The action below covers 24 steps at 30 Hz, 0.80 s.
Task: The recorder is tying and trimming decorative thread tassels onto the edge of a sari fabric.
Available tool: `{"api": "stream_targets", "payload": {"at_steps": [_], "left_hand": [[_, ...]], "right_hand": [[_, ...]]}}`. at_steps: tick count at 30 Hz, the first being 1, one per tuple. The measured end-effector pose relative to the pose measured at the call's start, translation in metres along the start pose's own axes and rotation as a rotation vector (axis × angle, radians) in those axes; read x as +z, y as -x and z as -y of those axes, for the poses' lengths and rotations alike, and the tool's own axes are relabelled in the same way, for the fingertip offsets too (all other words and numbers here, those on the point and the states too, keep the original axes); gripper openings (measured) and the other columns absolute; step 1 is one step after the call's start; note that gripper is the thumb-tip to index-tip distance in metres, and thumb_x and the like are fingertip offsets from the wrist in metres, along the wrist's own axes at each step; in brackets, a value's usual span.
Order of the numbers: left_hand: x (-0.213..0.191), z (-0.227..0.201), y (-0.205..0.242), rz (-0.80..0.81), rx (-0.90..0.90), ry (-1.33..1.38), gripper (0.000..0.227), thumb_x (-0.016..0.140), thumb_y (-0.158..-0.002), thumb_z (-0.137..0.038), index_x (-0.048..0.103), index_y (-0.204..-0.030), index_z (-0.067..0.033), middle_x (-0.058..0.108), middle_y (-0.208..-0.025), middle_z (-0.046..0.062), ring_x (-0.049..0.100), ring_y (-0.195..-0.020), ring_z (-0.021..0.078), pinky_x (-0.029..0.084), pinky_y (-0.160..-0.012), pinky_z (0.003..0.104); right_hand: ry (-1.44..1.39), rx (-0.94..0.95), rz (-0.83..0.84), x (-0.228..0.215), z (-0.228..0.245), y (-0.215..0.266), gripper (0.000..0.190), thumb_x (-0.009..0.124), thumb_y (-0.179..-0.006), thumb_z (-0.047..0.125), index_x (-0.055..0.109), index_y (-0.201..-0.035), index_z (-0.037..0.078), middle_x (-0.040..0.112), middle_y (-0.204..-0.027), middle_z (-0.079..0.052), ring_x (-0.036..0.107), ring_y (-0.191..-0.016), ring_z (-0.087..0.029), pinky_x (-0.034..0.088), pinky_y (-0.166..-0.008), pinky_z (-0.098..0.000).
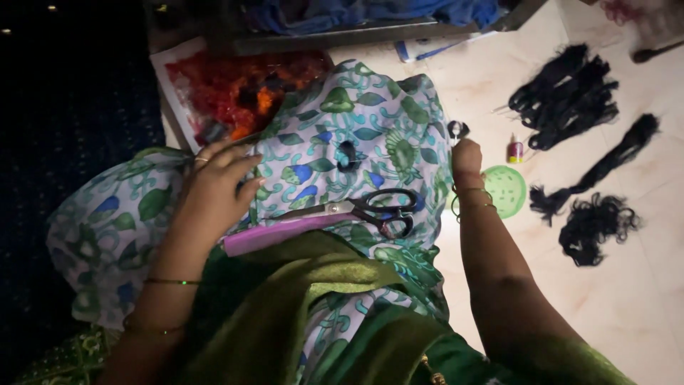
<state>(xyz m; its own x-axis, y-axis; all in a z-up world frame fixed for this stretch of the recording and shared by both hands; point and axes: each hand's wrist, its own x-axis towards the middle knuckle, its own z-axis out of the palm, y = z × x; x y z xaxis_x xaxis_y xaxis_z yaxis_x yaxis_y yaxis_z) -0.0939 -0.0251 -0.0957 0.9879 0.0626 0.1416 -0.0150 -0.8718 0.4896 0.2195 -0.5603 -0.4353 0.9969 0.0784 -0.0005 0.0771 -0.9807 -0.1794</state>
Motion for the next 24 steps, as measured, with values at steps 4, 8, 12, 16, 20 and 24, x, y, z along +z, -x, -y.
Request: {"api": "stream_targets", "payload": {"at_steps": [4,8,12,16,20,24], "left_hand": [[-0.01,-0.005,0.0,0.013,-0.086,-0.038,0.036,0.077,-0.085,-0.027,0.077,-0.119,-0.0123,0.068,-0.133,0.011,0.052,-0.134,0.0344,0.043,-0.108,0.05],[-0.006,-0.004,-0.001,0.085,-0.116,-0.063,0.036,0.077,-0.087,-0.027,0.076,-0.12,-0.0123,0.067,-0.134,0.01,0.05,-0.136,0.0331,0.04,-0.109,0.05],[0.004,-0.007,-0.005,0.06,-0.044,-0.009,0.038,0.077,-0.085,-0.025,0.075,-0.121,-0.0125,0.065,-0.138,0.01,0.047,-0.138,0.0353,0.038,-0.113,0.048],[0.003,-0.009,-0.005,0.066,-0.06,-0.004,0.039,0.077,-0.085,-0.026,0.075,-0.121,-0.0119,0.066,-0.135,0.011,0.048,-0.138,0.0363,0.038,-0.113,0.049],[0.012,-0.002,-0.007,0.073,-0.037,0.015,0.039,0.077,-0.084,-0.024,0.075,-0.121,-0.011,0.066,-0.135,0.012,0.049,-0.135,0.037,0.04,-0.111,0.048],[0.02,-0.006,-0.008,-0.092,0.081,0.22,0.028,0.076,-0.09,-0.017,0.075,-0.117,-0.0067,0.071,-0.127,0.011,0.057,-0.131,0.0313,0.045,-0.112,0.045]], "right_hand": [[-0.015,0.245,0.058,0.001,0.023,-0.009,0.032,0.052,-0.102,0.024,0.075,-0.093,0.005,0.073,-0.098,-0.024,0.069,-0.091,-0.046,0.056,-0.077,-0.0549],[0.162,0.206,0.177,0.002,0.028,-0.01,0.03,0.054,-0.096,0.028,0.076,-0.095,0.007,0.074,-0.101,-0.022,0.071,-0.093,-0.044,0.058,-0.073,-0.0542],[0.071,0.129,-0.01,-0.038,0.04,0.013,0.024,0.062,-0.094,0.027,0.076,-0.095,0.007,0.075,-0.097,-0.021,0.071,-0.09,-0.044,0.057,-0.076,-0.0545],[-0.077,0.13,-0.156,-0.186,0.148,0.049,0.031,0.067,-0.081,0.014,0.078,-0.11,0.017,0.073,-0.082,-0.02,0.071,-0.076,-0.041,0.057,-0.069,-0.0512],[-0.683,0.205,-0.202,-0.253,0.199,0.07,0.01,0.067,-0.088,0.007,0.064,-0.094,0.0,0.068,-0.074,-0.009,0.07,-0.062,-0.022,0.058,-0.059,-0.037],[-0.67,-0.21,-0.149,-0.291,0.25,0.103,0.007,0.07,-0.092,0.003,0.067,-0.097,0.0,0.069,-0.075,-0.01,0.066,-0.066,-0.016,0.052,-0.062,-0.0325]]}}
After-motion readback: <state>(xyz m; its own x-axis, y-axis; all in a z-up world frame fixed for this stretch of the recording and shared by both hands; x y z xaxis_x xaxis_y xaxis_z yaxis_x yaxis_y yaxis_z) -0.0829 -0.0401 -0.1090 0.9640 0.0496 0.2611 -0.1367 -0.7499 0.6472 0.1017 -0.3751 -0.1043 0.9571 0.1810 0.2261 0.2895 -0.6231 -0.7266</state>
